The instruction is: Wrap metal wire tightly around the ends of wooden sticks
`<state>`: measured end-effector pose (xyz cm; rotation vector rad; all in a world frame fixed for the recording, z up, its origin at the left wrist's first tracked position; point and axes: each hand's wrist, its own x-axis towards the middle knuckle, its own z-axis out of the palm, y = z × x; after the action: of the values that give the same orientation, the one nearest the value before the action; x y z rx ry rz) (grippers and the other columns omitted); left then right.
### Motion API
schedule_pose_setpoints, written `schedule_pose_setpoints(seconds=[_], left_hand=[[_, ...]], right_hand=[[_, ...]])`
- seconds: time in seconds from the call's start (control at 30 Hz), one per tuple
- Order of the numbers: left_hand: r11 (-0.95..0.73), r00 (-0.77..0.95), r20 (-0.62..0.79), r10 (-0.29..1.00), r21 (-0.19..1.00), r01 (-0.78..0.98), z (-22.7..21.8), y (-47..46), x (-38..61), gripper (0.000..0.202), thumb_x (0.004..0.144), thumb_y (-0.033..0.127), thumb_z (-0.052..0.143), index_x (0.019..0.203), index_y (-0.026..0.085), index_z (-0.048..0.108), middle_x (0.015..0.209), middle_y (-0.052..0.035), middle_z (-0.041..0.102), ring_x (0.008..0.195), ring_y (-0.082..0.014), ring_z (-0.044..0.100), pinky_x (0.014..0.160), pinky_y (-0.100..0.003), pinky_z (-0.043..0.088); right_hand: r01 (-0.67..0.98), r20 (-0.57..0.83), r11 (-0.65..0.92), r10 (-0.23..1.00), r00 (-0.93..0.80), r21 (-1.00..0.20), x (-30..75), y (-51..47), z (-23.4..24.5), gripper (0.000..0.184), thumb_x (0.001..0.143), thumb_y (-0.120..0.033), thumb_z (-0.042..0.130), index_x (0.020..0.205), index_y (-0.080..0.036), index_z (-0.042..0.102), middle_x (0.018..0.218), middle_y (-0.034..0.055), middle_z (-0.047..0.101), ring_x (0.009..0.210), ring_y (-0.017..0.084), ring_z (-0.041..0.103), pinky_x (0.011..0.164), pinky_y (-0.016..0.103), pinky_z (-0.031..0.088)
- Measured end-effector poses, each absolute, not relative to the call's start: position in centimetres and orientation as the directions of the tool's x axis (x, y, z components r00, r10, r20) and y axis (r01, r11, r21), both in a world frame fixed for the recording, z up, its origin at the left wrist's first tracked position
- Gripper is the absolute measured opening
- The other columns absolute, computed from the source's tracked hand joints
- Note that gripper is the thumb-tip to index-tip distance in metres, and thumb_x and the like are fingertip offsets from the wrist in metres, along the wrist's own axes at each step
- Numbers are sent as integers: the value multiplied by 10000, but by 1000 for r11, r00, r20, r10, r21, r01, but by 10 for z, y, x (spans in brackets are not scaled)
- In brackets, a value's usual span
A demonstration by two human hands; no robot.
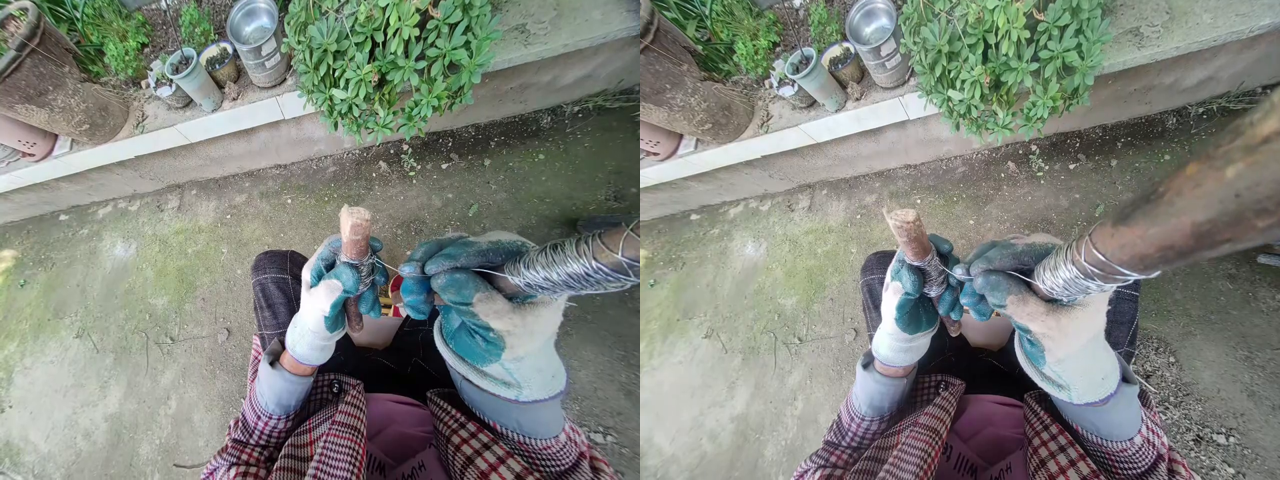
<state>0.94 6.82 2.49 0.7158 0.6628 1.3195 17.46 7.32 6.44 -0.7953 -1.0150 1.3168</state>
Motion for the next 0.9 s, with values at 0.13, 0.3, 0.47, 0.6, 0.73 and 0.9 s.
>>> schedule_pose_setpoints(seconds=[0.13,0.3,0.47,0.6,0.73,0.9], left_hand=[[62,70,-27,997,832,-552,28,68,11,427,922,586,738,1121,209,757,679,24,670,419,-103,564,357,-190,431],[16,-22,-30,999,879,-477,37,67,15,427,881,607,794,1062,222,765,730,16,696,484,-91,580,472,-210,508],[118,110,-64,992,783,-610,35,69,18,503,949,669,666,1118,197,705,645,44,642,368,-74,487,392,-199,456],[254,272,-77,959,656,-711,35,72,20,563,914,693,688,1190,205,639,649,51,645,309,-61,419,319,-181,393],[324,339,-102,935,632,-704,31,71,19,650,833,750,737,1194,223,613,620,57,619,303,-70,391,286,-200,388],[375,409,-85,909,597,-709,23,71,16,656,849,732,728,1232,212,611,701,34,639,346,-65,420,315,-215,437]], right_hand=[[-428,200,137,974,-107,-893,173,75,64,94,874,-368,882,952,-316,885,874,25,833,565,192,735,530,351,663],[-395,184,136,979,-87,-909,166,73,68,52,873,-359,888,910,-323,879,863,22,834,728,222,802,662,353,695],[-415,156,80,976,-153,-906,173,74,69,40,865,-343,889,891,-316,873,844,18,823,610,189,756,560,322,660],[-463,112,45,987,-119,-885,176,73,68,86,866,-240,851,878,-321,877,849,15,819,481,151,660,369,281,537],[-543,52,9,997,-65,-840,172,71,65,75,840,-235,872,866,-303,858,838,4,807,478,134,650,350,246,519],[-562,-15,-24,1000,-21,-827,172,74,59,86,838,-266,880,826,-326,820,763,-24,777,549,150,702,384,223,536]])
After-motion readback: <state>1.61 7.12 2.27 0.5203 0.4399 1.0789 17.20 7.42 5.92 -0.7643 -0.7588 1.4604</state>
